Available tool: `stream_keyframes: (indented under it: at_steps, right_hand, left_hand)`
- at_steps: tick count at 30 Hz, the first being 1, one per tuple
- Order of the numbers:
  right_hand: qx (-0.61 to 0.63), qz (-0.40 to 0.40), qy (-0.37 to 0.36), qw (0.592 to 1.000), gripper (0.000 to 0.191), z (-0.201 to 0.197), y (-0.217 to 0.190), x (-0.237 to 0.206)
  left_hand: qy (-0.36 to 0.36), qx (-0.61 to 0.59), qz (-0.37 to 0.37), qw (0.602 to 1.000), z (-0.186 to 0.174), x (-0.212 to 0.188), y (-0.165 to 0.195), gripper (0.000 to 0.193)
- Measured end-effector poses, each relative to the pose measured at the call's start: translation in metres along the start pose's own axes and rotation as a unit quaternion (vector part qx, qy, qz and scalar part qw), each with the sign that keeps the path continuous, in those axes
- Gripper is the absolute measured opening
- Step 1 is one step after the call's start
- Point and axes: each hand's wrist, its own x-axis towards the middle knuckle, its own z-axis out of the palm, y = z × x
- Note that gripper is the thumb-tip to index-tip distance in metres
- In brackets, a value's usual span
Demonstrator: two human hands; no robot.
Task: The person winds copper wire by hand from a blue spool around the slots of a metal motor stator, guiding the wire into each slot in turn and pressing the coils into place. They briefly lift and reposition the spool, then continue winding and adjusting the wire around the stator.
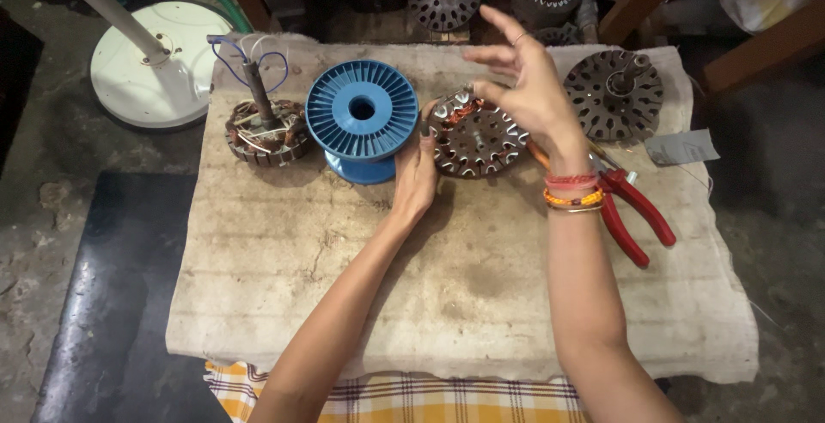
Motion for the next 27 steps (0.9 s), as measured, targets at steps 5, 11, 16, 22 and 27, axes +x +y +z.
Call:
stream_keyframes:
  at_steps: [5,11,16,22,27]
  right_hand:
    - [-0.188,0.068,0.022,0.98,0.081,0.005,-0.014,-0.002]
    - [-0.185,-0.028,0.038,0.982,0.071,0.003,-0.016,-0.005]
    - [-0.149,0.013,0.016,0.989,0.072,-0.016,-0.022,-0.013]
    - [-0.066,0.098,-0.006,0.993,0.062,-0.034,-0.02,-0.016]
    - [0.007,0.109,0.028,0.994,0.059,-0.045,-0.008,-0.016]
  left_hand:
    - [0.004,-0.012,-0.023,1.0,0.001,0.001,0.002,0.092]
    - [0.009,-0.011,-0.016,1.0,0.001,0.002,0.004,0.098]
    - [0.005,-0.003,-0.003,1.0,0.001,0.001,0.005,0.096]
    - [0.005,0.003,-0.021,1.0,0.001,0.001,0.006,0.096]
    - [0.002,0.008,-0.025,1.0,0.002,0.001,0.005,0.099]
